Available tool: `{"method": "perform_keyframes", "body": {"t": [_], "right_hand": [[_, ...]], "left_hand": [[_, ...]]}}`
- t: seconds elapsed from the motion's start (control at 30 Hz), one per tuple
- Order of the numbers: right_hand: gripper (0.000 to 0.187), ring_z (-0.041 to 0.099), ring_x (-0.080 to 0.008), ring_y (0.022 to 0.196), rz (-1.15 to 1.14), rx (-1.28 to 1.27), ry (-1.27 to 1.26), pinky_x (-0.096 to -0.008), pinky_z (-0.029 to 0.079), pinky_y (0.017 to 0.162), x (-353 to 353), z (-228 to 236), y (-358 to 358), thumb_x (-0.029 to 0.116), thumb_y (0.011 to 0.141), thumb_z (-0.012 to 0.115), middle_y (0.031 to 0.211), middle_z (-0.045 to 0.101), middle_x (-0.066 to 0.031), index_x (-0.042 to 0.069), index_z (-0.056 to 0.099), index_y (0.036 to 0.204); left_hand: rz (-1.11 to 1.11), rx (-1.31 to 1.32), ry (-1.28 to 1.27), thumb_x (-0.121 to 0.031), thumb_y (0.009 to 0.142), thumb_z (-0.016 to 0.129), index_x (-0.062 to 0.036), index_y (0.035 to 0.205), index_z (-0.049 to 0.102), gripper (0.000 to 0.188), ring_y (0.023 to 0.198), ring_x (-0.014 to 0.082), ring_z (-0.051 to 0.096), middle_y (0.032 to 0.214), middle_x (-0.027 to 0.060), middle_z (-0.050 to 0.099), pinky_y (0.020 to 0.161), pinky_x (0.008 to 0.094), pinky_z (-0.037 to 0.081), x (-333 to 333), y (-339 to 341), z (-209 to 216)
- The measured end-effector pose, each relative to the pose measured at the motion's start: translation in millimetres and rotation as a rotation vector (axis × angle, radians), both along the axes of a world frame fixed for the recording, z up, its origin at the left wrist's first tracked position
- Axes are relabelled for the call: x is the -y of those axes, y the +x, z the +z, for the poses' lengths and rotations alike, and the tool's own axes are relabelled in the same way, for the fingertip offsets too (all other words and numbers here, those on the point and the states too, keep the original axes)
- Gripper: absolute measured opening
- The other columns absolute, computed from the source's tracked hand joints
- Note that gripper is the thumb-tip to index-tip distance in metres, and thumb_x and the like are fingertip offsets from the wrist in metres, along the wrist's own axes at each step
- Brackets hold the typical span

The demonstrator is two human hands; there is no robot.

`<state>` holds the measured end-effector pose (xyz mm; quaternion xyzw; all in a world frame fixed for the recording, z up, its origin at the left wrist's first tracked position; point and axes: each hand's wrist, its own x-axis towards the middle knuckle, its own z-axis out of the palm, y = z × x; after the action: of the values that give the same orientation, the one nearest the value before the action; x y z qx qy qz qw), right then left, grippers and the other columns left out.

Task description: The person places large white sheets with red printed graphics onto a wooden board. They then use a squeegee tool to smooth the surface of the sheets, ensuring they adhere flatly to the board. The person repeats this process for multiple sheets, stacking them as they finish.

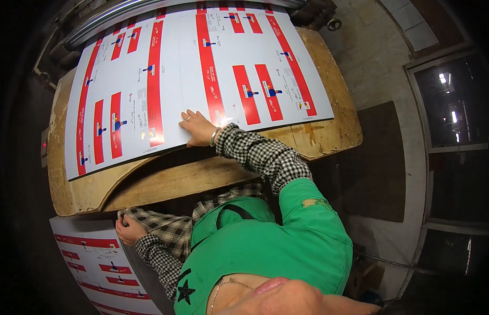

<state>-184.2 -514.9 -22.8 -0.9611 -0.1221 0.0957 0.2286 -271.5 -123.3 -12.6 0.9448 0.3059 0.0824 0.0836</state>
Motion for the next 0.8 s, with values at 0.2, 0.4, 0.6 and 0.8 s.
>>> {"method": "perform_keyframes", "body": {"t": [0.2, 0.4, 0.6, 0.8], "right_hand": [[0.017, 0.055, -0.0343, 0.086, 0.102, 0.184, 0.076, -0.0467, 0.044, 0.077, -0.6, 9.7, 11.4, 0.014, 0.079, 0.056, 0.081, 0.055, -0.0178, -0.001, 0.054, 0.072], [0.010, 0.059, -0.0343, 0.061, -0.092, 0.404, 0.270, -0.0444, 0.045, 0.055, -15.4, 23.3, 2.5, 0.014, 0.078, 0.055, 0.067, 0.059, -0.0175, 0.007, 0.063, 0.075], [0.014, 0.056, -0.0381, 0.066, 0.104, 0.278, -0.047, -0.0439, 0.044, 0.057, -15.5, 7.6, -15.5, 0.011, 0.070, 0.067, 0.071, 0.057, -0.0178, 0.004, 0.056, 0.071], [0.012, 0.058, -0.0342, 0.059, 0.080, 0.264, 0.084, -0.0399, 0.044, 0.055, 3.7, -10.8, -3.6, 0.011, 0.075, 0.064, 0.066, 0.060, -0.0175, 0.000, 0.062, 0.073]], "left_hand": [[-0.071, 0.115, 0.005, -0.033, 0.080, 0.063, -0.0072, 0.101, 0.065, 0.034, 0.095, 0.0308, 0.060, 0.106, 0.0103, 0.065, 0.080, 0.0430, 0.049, -17.2, 0.1, -14.6], [-0.141, 0.511, 0.094, -0.020, 0.068, 0.060, -0.0097, 0.077, 0.061, 0.014, 0.081, 0.0327, 0.058, 0.081, 0.0107, 0.060, 0.073, 0.0465, 0.046, -8.6, -1.4, 20.8], [-0.056, 0.351, -0.055, -0.023, 0.073, 0.059, -0.0051, 0.094, 0.063, 0.027, 0.109, 0.0281, 0.047, 0.106, 0.0086, 0.057, 0.094, 0.0447, 0.036, -6.1, -17.7, 18.7], [-0.053, 0.295, -0.077, -0.026, 0.080, 0.057, -0.0043, 0.103, 0.062, 0.032, 0.117, 0.0274, 0.043, 0.114, 0.0099, 0.054, 0.103, 0.0444, 0.028, -0.2, -17.6, 13.2]]}}
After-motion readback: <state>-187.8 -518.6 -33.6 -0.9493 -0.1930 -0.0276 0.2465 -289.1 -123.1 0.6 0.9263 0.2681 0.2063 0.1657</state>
